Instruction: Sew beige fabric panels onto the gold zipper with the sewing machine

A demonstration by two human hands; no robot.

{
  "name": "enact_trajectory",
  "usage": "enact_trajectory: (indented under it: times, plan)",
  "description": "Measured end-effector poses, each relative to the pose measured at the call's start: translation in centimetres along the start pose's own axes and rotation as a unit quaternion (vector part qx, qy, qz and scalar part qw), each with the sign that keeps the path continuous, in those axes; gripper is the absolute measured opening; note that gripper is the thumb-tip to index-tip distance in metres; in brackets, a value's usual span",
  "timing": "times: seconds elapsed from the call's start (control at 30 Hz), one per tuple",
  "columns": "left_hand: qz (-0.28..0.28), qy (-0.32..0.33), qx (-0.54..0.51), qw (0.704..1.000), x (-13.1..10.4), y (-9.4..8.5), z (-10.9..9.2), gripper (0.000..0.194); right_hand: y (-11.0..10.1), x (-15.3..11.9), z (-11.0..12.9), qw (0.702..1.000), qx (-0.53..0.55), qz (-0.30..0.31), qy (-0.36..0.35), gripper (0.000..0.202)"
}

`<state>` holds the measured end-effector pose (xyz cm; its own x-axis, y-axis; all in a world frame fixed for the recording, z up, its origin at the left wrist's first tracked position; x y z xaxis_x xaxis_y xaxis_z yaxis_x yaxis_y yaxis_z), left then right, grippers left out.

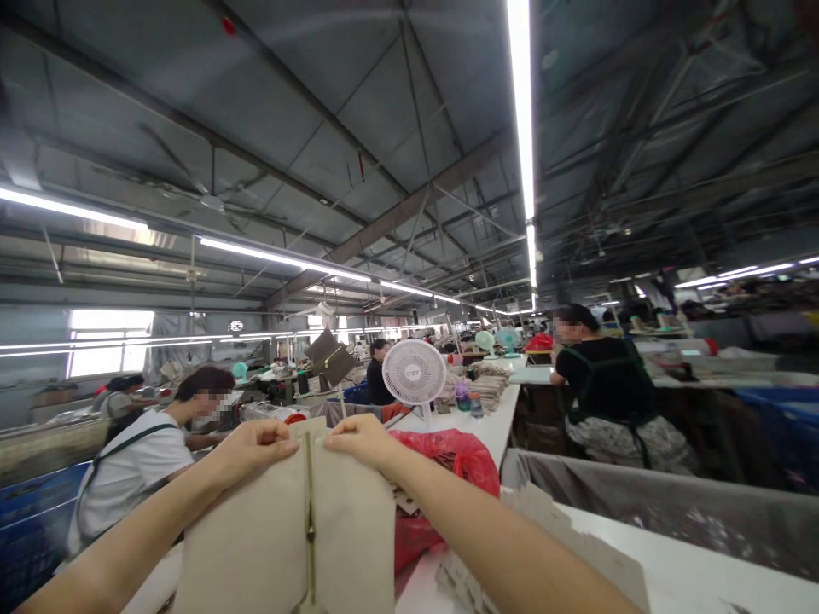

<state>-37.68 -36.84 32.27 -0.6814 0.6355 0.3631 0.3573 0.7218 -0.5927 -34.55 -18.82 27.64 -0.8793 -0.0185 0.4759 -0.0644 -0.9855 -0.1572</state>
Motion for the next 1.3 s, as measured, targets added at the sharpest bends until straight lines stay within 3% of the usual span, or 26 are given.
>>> enact_trajectory:
  times: [0.3, 0.63, 0.83, 1.07, 1.17, 1.23, 1.3]
  plan:
    - [0.032, -0.011, -0.011, 0.999, 2.3, 0.0, -1.3, 0.046, -2.3, 1.0, 0.5, 0.999, 0.032, -0.005, 0.006, 0.032]
    - [0.073, -0.022, 0.007, 0.997, 2.1, 1.2, -3.1, 0.049, -3.5, 0.1, 0.6, 0.998, 0.043, -0.010, 0.039, 0.021]
    - [0.029, 0.031, 0.133, 0.990, 2.3, 0.8, -4.6, 0.044, -3.4, -0.1, 1.2, 0.996, 0.068, -0.025, 0.047, 0.018]
    - [0.021, 0.021, 0.160, 0.987, 3.4, 0.3, -4.4, 0.048, -3.9, 0.3, 1.1, 0.997, 0.065, -0.037, 0.034, 0.010]
    - [0.031, -0.038, 0.134, 0.990, 2.8, 1.3, -4.4, 0.052, -4.6, -0.1, 0.6, 0.997, 0.065, -0.031, 0.035, 0.011]
    - [0.047, -0.100, 0.076, 0.991, 2.2, 3.1, -4.4, 0.052, -4.9, -0.5, 0.4, 0.997, 0.069, -0.020, 0.034, 0.011]
    - [0.046, -0.117, 0.047, 0.991, 1.8, 5.4, -5.1, 0.052, -4.8, -0.8, 0.5, 0.996, 0.078, -0.005, 0.033, 0.011]
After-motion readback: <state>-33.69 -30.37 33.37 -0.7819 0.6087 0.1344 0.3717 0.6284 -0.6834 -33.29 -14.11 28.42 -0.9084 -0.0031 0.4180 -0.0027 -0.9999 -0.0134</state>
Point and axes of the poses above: each hand's wrist, its own x-axis towards the middle knuckle, its own y-axis out of the palm, z = x × y, the point moved 4 cm from there along x, towards the middle knuckle
